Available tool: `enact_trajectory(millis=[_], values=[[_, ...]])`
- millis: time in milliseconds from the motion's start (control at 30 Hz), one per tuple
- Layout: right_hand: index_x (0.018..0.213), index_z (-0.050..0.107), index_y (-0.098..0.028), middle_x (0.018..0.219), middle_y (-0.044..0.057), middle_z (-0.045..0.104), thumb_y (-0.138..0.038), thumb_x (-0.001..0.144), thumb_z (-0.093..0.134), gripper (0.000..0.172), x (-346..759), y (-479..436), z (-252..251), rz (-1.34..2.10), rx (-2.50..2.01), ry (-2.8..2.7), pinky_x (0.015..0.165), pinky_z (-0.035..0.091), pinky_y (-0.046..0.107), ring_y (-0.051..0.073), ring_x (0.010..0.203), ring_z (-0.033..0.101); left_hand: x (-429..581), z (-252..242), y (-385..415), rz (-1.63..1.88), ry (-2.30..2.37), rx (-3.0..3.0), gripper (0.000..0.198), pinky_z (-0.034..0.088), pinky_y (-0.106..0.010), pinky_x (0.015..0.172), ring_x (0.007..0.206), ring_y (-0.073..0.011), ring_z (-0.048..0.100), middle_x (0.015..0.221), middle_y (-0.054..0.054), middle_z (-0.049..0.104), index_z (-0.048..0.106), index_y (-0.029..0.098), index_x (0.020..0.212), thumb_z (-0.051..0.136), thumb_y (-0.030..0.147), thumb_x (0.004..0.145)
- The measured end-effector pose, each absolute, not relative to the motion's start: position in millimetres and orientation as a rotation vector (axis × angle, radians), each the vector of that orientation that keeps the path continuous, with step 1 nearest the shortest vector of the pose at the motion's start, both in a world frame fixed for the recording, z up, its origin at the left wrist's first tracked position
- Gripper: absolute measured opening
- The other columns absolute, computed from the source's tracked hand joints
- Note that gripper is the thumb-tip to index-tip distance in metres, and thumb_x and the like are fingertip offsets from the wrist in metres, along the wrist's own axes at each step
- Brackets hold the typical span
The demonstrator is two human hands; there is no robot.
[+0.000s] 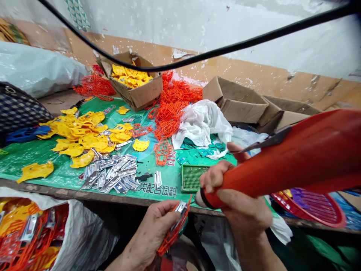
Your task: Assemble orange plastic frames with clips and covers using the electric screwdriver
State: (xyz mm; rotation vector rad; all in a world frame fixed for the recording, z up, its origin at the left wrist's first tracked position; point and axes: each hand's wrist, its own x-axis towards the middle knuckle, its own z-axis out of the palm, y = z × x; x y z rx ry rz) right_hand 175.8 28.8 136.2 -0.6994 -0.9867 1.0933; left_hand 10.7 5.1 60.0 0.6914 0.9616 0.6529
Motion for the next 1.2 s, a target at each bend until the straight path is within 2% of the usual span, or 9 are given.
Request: enact_trajectory(millis=[67,133,200,233,367,467,533,833,1200], values=[[0.112,0.060,-0.030,0.065,-0.006,0.061,-0.012,0.063,0.072,0.054,187.4,40.8,140.5,0.928,-0.748,-0.964,0.060,0.051,0.033,0.014,0.056,0.057,9.6,63.6,5.5,0.680,0.997,0.707,0.029,0.037,-0.020,0.056,0.060,-0.0108,0.053,0.072,-0.001,0.069,0.077,0.016,0.098,0.072,0.036,0.077],[0.092,0.067,-0.025,0.064,-0.005,0.062,-0.012,0.062,0.072,0.033,201.3,56.1,137.4,0.763,-0.843,-0.967,0.059,0.050,0.033,0.014,0.055,0.056,7.6,68.7,6.9,0.737,1.015,0.716,0.031,0.043,-0.022,0.064,0.069,-0.0143,0.059,0.078,-0.002,0.072,0.077,0.018,0.098,0.076,0.036,0.074],[0.071,0.066,-0.020,0.063,-0.003,0.063,-0.015,0.061,0.074,0.014,214.9,72.3,127.3,0.654,-0.961,-0.969,0.057,0.048,0.033,0.014,0.054,0.056,4.4,72.7,10.4,0.825,1.047,0.700,0.033,0.047,-0.023,0.072,0.078,-0.0171,0.063,0.082,-0.001,0.074,0.078,0.020,0.097,0.080,0.038,0.069],[0.065,0.065,-0.019,0.062,-0.003,0.063,-0.017,0.059,0.075,0.012,220.8,79.8,120.5,0.612,-1.014,-0.960,0.057,0.047,0.032,0.014,0.054,0.056,2.5,73.3,13.0,0.867,1.068,0.693,0.035,0.048,-0.023,0.073,0.080,-0.0173,0.064,0.082,0.000,0.074,0.077,0.021,0.097,0.081,0.039,0.067],[0.064,0.064,-0.016,0.061,-0.002,0.063,-0.020,0.055,0.078,0.017,234.2,101.3,93.5,0.572,-1.104,-0.944,0.056,0.045,0.031,0.014,0.054,0.056,-1.4,65.8,23.5,0.911,1.177,0.718,0.045,0.048,-0.019,0.060,0.069,-0.0133,0.062,0.078,0.001,0.072,0.074,0.021,0.102,0.083,0.043,0.063],[0.065,0.064,-0.016,0.061,-0.002,0.063,-0.021,0.055,0.078,0.018,234.0,108.6,82.0,0.571,-1.095,-0.931,0.056,0.046,0.032,0.014,0.053,0.056,3.3,58.4,25.2,0.841,1.212,0.780,0.046,0.036,-0.016,0.042,0.045,-0.0062,0.046,0.066,0.003,0.065,0.070,0.018,0.103,0.078,0.045,0.067],[0.064,0.064,-0.017,0.061,-0.002,0.063,-0.022,0.055,0.078,0.017,231.5,111.1,78.6,0.572,-1.093,-0.930,0.056,0.046,0.032,0.015,0.054,0.056,8.3,57.2,23.9,0.804,1.204,0.821,0.041,0.030,-0.015,0.037,0.039,-0.0040,0.039,0.060,0.005,0.060,0.068,0.017,0.099,0.075,0.045,0.070],[0.061,0.065,-0.017,0.056,-0.002,0.062,-0.023,0.054,0.079,0.017,227.4,116.0,73.8,0.611,-1.122,-0.950,0.051,0.046,0.030,0.014,0.050,0.054,14.7,55.9,26.5,0.779,1.135,0.864,0.028,0.040,-0.016,0.040,0.044,-0.0069,0.046,0.062,0.007,0.055,0.056,0.020,0.090,0.070,0.039,0.075],[0.062,0.066,-0.018,0.057,-0.002,0.063,-0.022,0.053,0.080,0.018,227.2,117.2,68.7,0.628,-1.145,-0.921,0.051,0.047,0.030,0.015,0.050,0.055,16.2,47.4,29.6,0.748,1.163,0.915,0.018,0.038,-0.016,0.040,0.042,-0.0067,0.048,0.063,0.007,0.056,0.051,0.021,0.089,0.061,0.032,0.080]])
